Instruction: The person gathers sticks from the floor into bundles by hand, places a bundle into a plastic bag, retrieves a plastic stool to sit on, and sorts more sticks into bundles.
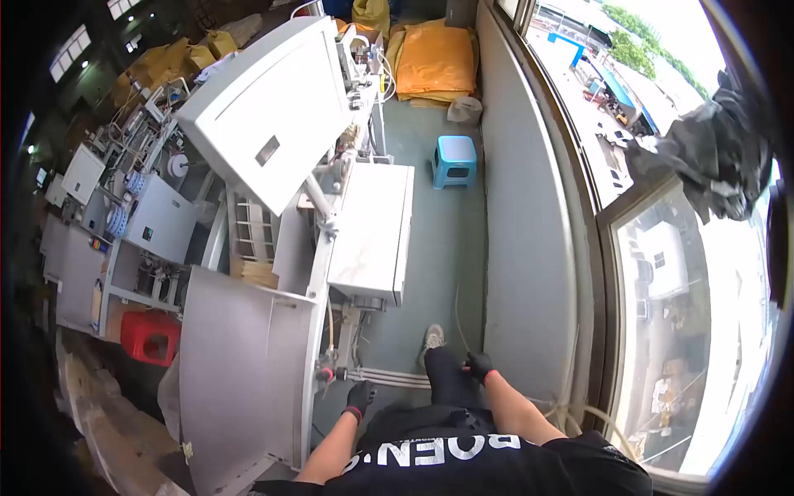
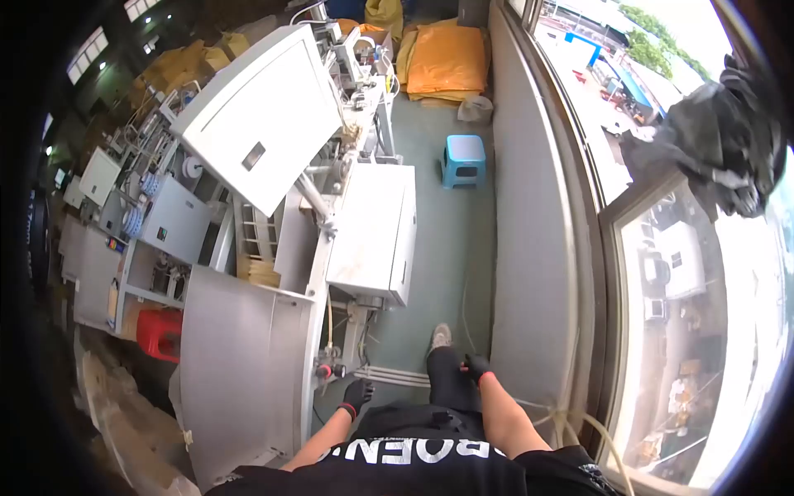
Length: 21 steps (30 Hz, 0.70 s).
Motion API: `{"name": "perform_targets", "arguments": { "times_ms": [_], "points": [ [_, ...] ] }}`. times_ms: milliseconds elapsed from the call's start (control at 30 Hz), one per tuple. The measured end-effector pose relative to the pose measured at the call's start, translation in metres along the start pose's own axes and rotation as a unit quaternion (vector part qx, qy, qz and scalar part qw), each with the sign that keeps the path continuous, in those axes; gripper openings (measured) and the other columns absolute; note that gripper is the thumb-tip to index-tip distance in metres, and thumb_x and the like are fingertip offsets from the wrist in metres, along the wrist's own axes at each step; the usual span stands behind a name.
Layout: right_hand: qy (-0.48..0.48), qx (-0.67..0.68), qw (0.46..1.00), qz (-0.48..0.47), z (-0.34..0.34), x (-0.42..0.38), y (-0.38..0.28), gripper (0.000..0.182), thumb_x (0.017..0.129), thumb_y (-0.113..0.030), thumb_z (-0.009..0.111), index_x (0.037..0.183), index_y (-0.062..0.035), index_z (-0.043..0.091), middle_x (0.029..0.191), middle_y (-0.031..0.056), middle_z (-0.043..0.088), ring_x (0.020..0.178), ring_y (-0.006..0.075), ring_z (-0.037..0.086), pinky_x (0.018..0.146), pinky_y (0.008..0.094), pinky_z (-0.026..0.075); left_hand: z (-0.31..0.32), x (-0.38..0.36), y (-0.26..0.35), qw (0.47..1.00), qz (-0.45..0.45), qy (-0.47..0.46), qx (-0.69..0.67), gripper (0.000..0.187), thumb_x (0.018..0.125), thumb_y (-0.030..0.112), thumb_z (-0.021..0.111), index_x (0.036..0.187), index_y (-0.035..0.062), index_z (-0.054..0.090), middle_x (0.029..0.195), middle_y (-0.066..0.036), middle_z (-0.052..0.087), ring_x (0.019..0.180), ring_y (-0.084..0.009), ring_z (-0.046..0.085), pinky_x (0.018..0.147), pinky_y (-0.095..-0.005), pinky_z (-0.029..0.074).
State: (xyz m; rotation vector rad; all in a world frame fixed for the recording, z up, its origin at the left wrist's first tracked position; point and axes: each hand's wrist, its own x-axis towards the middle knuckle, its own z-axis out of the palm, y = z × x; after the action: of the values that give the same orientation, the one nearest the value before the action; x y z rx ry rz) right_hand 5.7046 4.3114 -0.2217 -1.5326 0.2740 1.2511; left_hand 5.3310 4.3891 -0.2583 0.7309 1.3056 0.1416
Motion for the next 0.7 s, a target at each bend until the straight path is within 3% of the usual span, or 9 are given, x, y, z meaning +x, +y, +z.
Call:
{"name": "perform_targets", "arguments": {
  "times_ms": [33,133,167,200,267,300,400,467,700],
  "points": [
    [-0.024,-0.069,0.997,0.04,0.003,0.016,-0.028,0.015,0.083,-0.015,0.051,0.084,0.0001,0.051,0.07,0.0108,0.055,0.049,0.0161,0.051,0.044,0.0292,0.041,0.006,-0.011,0.024,0.977,-0.113,0.061,-0.17,0.02,0.087,0.018,0.037,0.089,0.0095,0.055,0.072,-0.006,0.058,0.06,-0.0177,0.055,0.052,-0.0291,0.045],
    [-0.074,-0.225,0.971,0.04,0.013,0.078,-0.097,0.011,0.082,-0.01,0.052,0.086,0.0004,0.051,0.074,0.0113,0.058,0.057,0.0181,0.056,0.051,0.03,0.047,0.004,0.003,0.006,0.969,-0.024,0.027,-0.243,0.03,0.083,0.029,0.048,0.1,0.0051,0.056,0.079,-0.012,0.061,0.065,-0.0239,0.058,0.057,-0.0372,0.047],
    [-0.038,-0.163,0.981,0.098,0.02,0.09,-0.119,0.01,0.082,-0.007,0.053,0.087,0.0004,0.051,0.076,0.0107,0.059,0.06,0.0174,0.058,0.053,0.0296,0.049,0.013,-0.002,0.01,0.973,0.096,0.088,0.191,0.021,0.081,0.022,0.047,0.093,0.0085,0.058,0.076,-0.012,0.061,0.061,-0.0276,0.057,0.056,-0.0389,0.047],
    [-0.04,-0.166,0.98,0.1,0.026,0.106,-0.137,0.01,0.082,-0.007,0.053,0.087,0.0004,0.051,0.076,0.0107,0.059,0.06,0.0174,0.058,0.053,0.0296,0.049,0.022,-0.006,0.015,0.775,0.194,0.13,0.587,0.015,0.079,0.016,0.047,0.085,0.0119,0.06,0.073,-0.012,0.061,0.058,-0.0314,0.057,0.056,-0.0406,0.048],
    [-0.166,-0.653,0.684,-0.279,0.043,0.156,-0.184,0.01,0.081,-0.008,0.054,0.087,0.0005,0.052,0.076,0.0099,0.059,0.061,0.0156,0.058,0.053,0.0275,0.048,0.057,-0.035,0.062,0.825,0.164,0.124,0.527,0.019,0.074,0.021,0.056,0.088,0.0082,0.062,0.09,-0.013,0.062,0.08,-0.0303,0.061,0.068,-0.0403,0.049],
    [-0.178,-0.657,0.679,-0.275,0.053,0.19,-0.202,0.01,0.081,-0.008,0.054,0.087,0.0005,0.052,0.076,0.0099,0.059,0.061,0.0156,0.058,0.053,0.0275,0.048,0.07,-0.038,0.079,0.83,0.154,0.129,0.521,0.019,0.074,0.021,0.056,0.088,0.0082,0.062,0.09,-0.013,0.062,0.08,-0.0303,0.061,0.068,-0.0403,0.049],
    [-0.207,-0.561,0.764,-0.242,0.1,0.263,-0.26,0.013,0.082,-0.013,0.055,0.083,-0.0009,0.053,0.075,0.0105,0.057,0.06,0.0162,0.056,0.055,0.0262,0.048,0.103,-0.035,0.13,0.847,0.136,0.139,0.496,0.021,0.075,0.022,0.056,0.09,0.0085,0.061,0.091,-0.014,0.062,0.082,-0.0302,0.06,0.07,-0.0404,0.048],
    [-0.139,-0.148,0.979,-0.003,0.168,0.269,-0.347,0.015,0.083,-0.016,0.055,0.08,-0.0019,0.052,0.075,0.0104,0.056,0.06,0.0164,0.055,0.053,0.0254,0.046,0.123,0.0,0.193,0.853,0.134,0.139,0.486,0.022,0.076,0.023,0.055,0.091,0.0086,0.061,0.092,-0.014,0.062,0.083,-0.0302,0.06,0.071,-0.0404,0.048],
    [-0.217,-0.164,0.96,-0.063,0.142,0.499,-0.372,0.015,0.084,-0.016,0.052,0.081,-0.0014,0.051,0.072,0.0081,0.053,0.058,0.0155,0.051,0.049,0.0249,0.04,0.187,0.056,0.335,0.878,0.115,0.138,0.443,0.025,0.077,0.026,0.054,0.095,0.0091,0.06,0.096,-0.015,0.06,0.087,-0.0301,0.059,0.075,-0.0405,0.047]
  ]
}}
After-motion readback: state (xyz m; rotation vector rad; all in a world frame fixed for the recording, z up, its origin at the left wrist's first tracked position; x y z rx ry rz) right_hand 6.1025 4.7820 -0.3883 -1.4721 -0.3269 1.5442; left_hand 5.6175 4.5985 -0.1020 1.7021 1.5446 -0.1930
